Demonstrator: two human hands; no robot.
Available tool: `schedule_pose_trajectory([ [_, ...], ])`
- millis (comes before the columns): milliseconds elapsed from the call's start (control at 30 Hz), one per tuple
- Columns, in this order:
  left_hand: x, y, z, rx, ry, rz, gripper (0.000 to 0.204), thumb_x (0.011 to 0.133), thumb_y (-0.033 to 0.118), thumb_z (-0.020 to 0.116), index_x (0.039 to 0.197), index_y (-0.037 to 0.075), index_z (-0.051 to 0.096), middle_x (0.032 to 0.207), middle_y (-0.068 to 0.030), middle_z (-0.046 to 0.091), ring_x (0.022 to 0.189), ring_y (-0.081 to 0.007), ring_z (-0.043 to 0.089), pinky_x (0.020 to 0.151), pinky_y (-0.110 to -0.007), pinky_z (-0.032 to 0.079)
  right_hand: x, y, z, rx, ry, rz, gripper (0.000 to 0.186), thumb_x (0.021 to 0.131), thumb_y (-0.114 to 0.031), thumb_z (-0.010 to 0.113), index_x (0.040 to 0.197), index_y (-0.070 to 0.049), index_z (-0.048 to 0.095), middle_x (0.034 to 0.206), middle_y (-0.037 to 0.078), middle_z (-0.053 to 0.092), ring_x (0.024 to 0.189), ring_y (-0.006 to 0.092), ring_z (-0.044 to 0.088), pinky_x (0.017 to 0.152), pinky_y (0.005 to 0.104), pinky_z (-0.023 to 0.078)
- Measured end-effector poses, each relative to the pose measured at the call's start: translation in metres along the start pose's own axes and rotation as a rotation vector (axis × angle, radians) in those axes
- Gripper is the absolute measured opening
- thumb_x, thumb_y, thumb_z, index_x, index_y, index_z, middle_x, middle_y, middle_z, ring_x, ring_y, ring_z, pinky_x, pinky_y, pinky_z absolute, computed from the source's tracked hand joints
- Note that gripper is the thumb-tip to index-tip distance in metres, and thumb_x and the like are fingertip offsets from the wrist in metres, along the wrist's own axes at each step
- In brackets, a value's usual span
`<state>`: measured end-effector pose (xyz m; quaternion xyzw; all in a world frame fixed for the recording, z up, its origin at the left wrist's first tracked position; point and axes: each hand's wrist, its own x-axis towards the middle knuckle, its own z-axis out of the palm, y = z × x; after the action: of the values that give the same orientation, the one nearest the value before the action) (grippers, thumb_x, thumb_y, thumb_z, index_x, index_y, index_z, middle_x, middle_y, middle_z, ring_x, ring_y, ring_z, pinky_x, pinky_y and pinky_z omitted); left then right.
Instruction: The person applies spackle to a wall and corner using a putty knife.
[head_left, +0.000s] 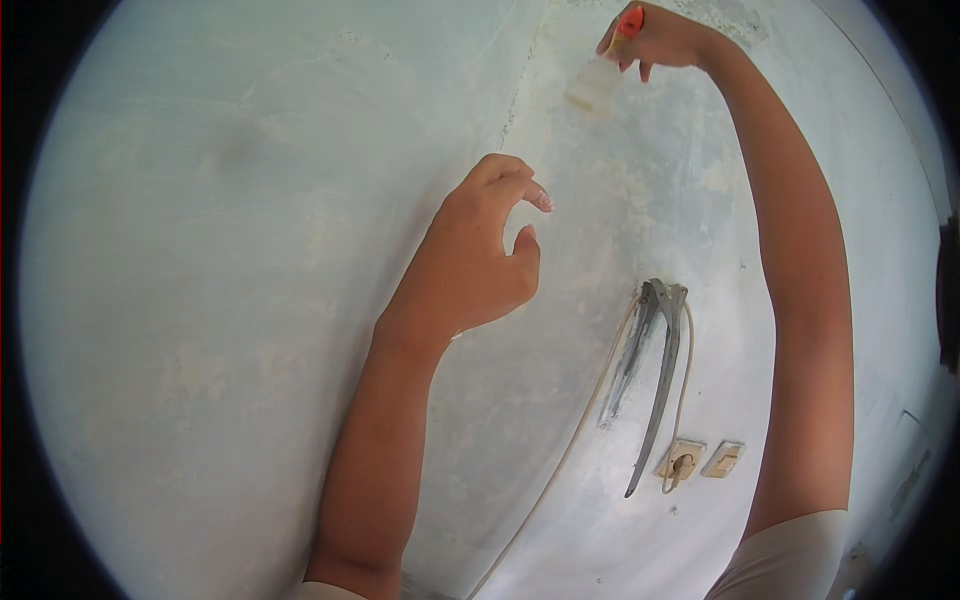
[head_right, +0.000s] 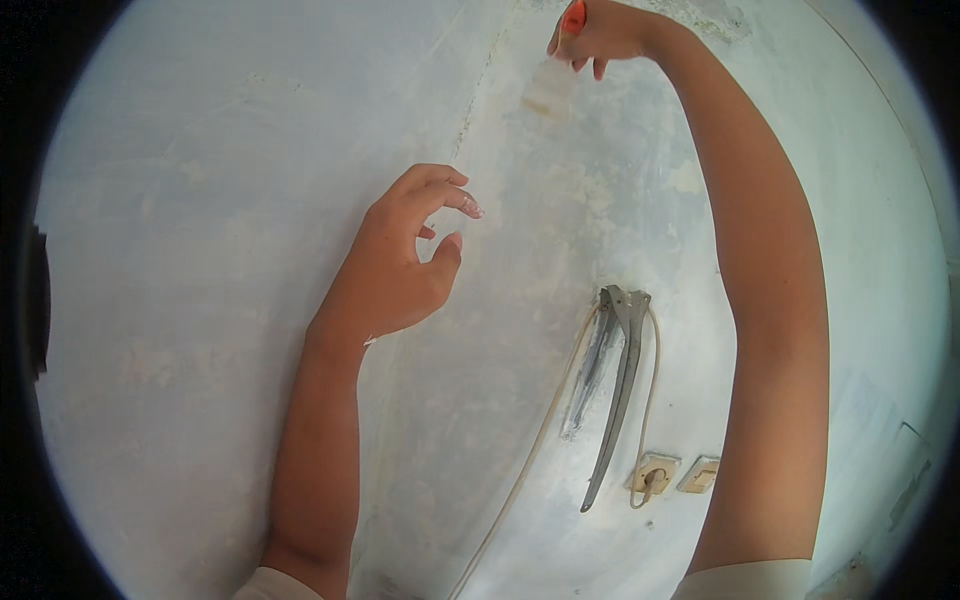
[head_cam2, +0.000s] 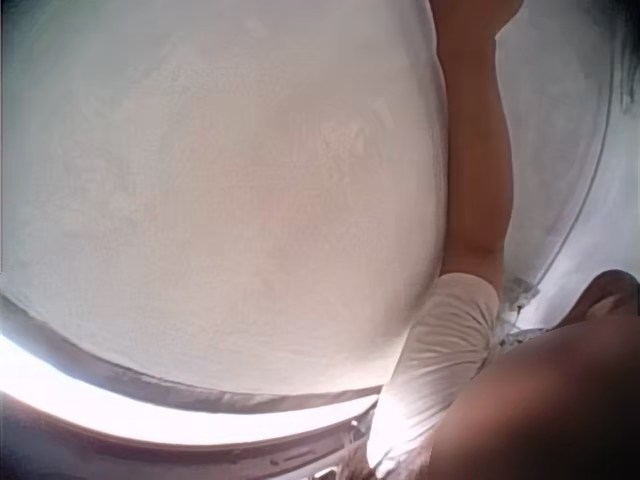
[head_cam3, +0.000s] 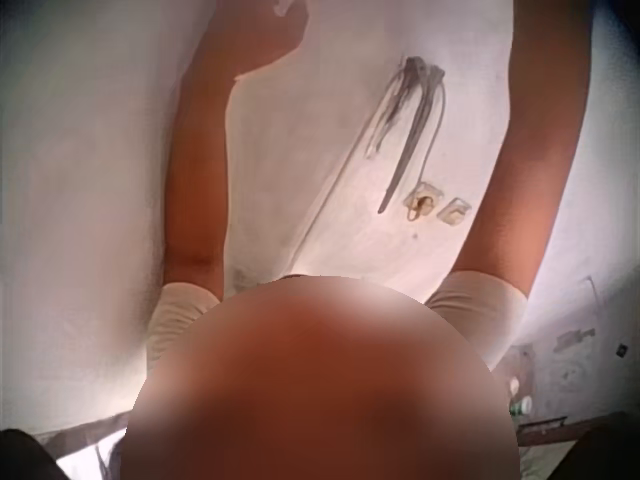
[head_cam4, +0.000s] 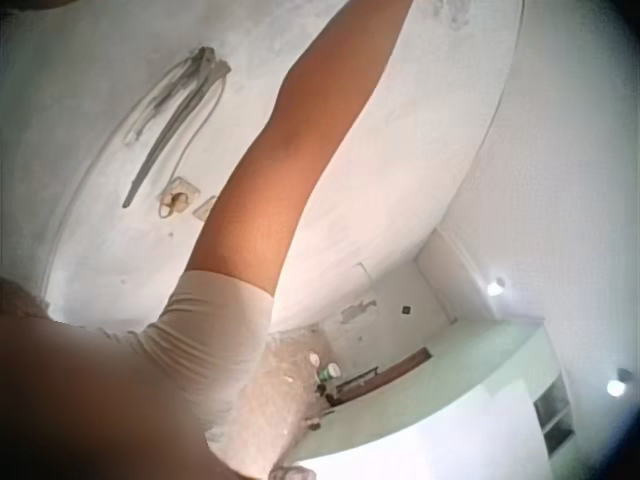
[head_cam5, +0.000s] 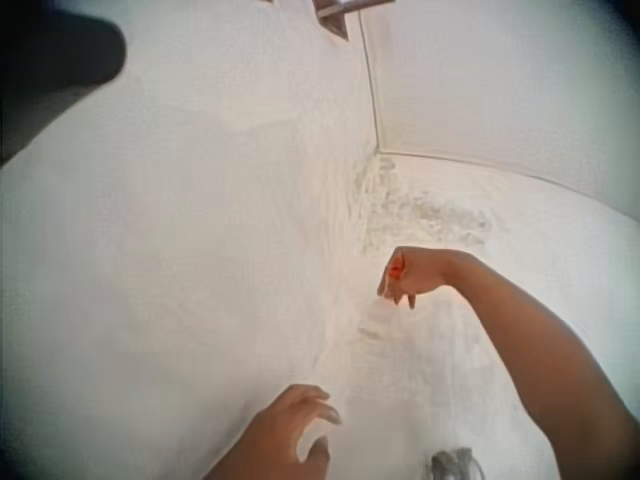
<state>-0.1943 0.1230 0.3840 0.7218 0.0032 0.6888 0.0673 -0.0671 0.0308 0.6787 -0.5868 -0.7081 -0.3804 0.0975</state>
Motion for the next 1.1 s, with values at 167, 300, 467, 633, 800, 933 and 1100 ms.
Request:
schedule_pose_trajectory([
  [167, -0.002, -0.001, -0.004, 0.016, -0.003, -0.009, 0.024, 0.080, -0.006, 0.056, 0.100, 0.007, 0.062, 0.123, -0.0090, 0.058, 0.109, -0.0256, 0.058, 0.083, -0.035, 0.050, 0.041, 0.010, -0.017, -0.078, 0.244, 0.107, 0.020, 0.083, -0.006, 0.054, 0.063, -0.001, 0.055, 0.059, 0.005, 0.056, 0.058, 0.0158, 0.048, 0.057, 0.0349, 0.050],
  [300, -0.001, 0.002, -0.003, -0.005, -0.011, -0.010, 0.023, 0.081, -0.006, 0.057, 0.099, 0.006, 0.062, 0.123, -0.0095, 0.058, 0.109, -0.0260, 0.058, 0.084, -0.035, 0.050, 0.074, 0.057, -0.023, -0.430, 0.523, -0.097, 0.015, 0.072, 0.002, 0.050, 0.058, 0.000, 0.047, 0.055, 0.013, 0.046, 0.057, 0.0200, 0.044, 0.055, 0.0393, 0.045],
  [467, -0.002, 0.004, -0.002, -0.007, -0.027, -0.024, 0.023, 0.080, -0.006, 0.057, 0.099, 0.005, 0.062, 0.123, -0.0101, 0.058, 0.109, -0.0270, 0.058, 0.085, -0.036, 0.050, 0.086, 0.087, -0.024, -0.550, 0.617, -0.153, 0.012, 0.074, 0.003, 0.050, 0.063, 0.002, 0.056, 0.060, 0.022, 0.052, 0.060, 0.0235, 0.053, 0.058, 0.0397, 0.046],
  [633, -0.004, -0.002, -0.004, 0.041, -0.024, -0.012, 0.023, 0.080, -0.006, 0.058, 0.099, 0.006, 0.062, 0.123, -0.0108, 0.059, 0.108, -0.0275, 0.059, 0.083, -0.035, 0.050, 0.062, 0.093, 0.012, -0.779, 0.555, -0.326, 0.012, 0.082, 0.001, 0.056, 0.076, 0.001, 0.066, 0.069, 0.020, 0.062, 0.070, 0.0257, 0.063, 0.062, 0.0394, 0.050],
  [800, -0.002, 0.004, -0.002, 0.012, -0.031, 0.004, 0.023, 0.080, -0.007, 0.058, 0.099, 0.006, 0.063, 0.123, -0.0109, 0.059, 0.108, -0.0271, 0.059, 0.083, -0.035, 0.050, -0.031, 0.062, 0.068, -0.510, 0.423, -0.368, 0.023, 0.088, -0.001, 0.056, 0.108, 0.005, 0.064, 0.103, 0.019, 0.065, 0.100, 0.0361, 0.060, 0.089, 0.0396, 0.048],
  [933, -0.004, -0.001, -0.003, 0.007, -0.024, 0.000, 0.024, 0.080, -0.007, 0.058, 0.099, 0.006, 0.063, 0.124, -0.0108, 0.058, 0.109, -0.0267, 0.058, 0.083, -0.034, 0.050, -0.086, 0.019, 0.086, -0.305, 0.251, -0.379, 0.021, 0.085, 0.002, 0.058, 0.103, 0.006, 0.067, 0.098, 0.019, 0.067, 0.097, 0.0348, 0.061, 0.086, 0.0397, 0.050],
  [1100, -0.003, -0.002, 0.001, 0.005, -0.038, 0.005, 0.023, 0.080, -0.007, 0.057, 0.099, 0.006, 0.063, 0.124, -0.0108, 0.058, 0.110, -0.0268, 0.058, 0.083, -0.035, 0.050, -0.105, -0.003, 0.053, -0.104, -0.018, -0.179, 0.018, 0.088, -0.003, 0.063, 0.103, 0.003, 0.070, 0.097, 0.017, 0.070, 0.082, 0.0288, 0.064, 0.075, 0.0358, 0.052],
])
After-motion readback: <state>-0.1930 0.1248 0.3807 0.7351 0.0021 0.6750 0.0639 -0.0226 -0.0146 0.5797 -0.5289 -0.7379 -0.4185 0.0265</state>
